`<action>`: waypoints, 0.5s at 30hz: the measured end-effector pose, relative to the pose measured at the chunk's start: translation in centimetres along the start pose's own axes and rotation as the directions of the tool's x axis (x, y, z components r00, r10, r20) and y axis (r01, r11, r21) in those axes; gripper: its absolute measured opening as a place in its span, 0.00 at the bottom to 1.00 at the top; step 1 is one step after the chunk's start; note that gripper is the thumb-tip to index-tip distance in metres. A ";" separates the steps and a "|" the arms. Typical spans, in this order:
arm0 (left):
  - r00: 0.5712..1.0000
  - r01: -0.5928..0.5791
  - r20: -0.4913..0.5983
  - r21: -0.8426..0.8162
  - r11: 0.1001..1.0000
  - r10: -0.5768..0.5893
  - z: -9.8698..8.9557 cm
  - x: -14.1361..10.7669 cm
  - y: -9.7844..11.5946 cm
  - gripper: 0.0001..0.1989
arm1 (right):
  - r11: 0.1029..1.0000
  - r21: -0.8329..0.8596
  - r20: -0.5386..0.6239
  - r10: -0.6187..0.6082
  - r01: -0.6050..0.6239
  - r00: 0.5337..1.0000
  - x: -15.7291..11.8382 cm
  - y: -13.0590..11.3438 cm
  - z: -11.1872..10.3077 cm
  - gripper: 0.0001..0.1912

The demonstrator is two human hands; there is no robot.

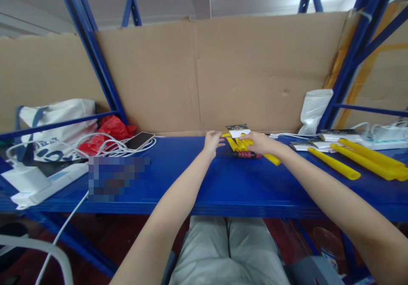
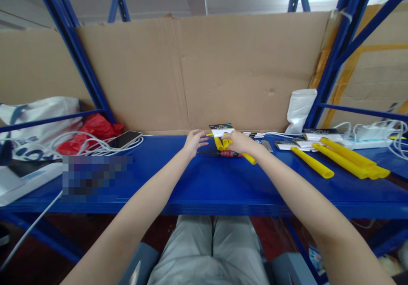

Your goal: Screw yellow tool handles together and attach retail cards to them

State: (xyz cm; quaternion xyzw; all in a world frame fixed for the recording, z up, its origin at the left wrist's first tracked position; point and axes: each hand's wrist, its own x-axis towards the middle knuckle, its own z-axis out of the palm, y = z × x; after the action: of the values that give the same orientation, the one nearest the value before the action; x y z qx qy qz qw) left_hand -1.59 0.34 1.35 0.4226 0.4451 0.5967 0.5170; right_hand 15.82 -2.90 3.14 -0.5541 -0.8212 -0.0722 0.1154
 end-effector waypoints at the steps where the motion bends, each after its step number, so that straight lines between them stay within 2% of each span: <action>1: 1.000 -0.005 0.002 0.022 1.000 0.004 -0.1 0.0 0.0 0.19 | 1.000 -0.001 0.021 0.028 -0.028 0.999 0.0 0.9 -0.7 0.27; 7: 1.000 0.014 0.024 0.160 0.987 -0.018 0.0 0.0 -0.4 0.22 | 0.950 -0.184 0.040 0.262 -0.251 0.964 -1.5 9.5 -3.8 0.27; 9: 0.999 0.023 0.036 0.190 0.981 -0.030 0.1 0.1 -0.6 0.22 | 0.900 -0.251 0.100 0.389 -0.356 0.916 -2.6 12.4 -4.3 0.27; 10: 0.999 0.024 0.040 0.202 0.979 -0.033 0.2 0.1 -0.6 0.22 | 0.867 -0.273 0.133 0.462 -0.416 0.877 -3.3 13.6 -4.4 0.26; 12: 0.999 0.020 0.042 0.219 0.975 -0.030 0.2 0.0 -0.6 0.21 | 0.808 -0.283 0.139 0.568 -0.518 0.811 -4.9 15.8 -4.4 0.24; 15: 0.999 0.017 0.046 0.237 0.971 -0.028 0.2 -0.1 -0.6 0.20 | 0.777 -0.220 0.078 0.617 -0.590 0.783 -7.2 18.2 -3.5 0.22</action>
State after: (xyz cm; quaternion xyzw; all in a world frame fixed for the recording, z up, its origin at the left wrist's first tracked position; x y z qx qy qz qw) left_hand -1.24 0.29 0.84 0.4906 0.5050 0.5230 0.4804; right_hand 35.65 -3.34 4.38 -0.8003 -0.5956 -0.0662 0.0205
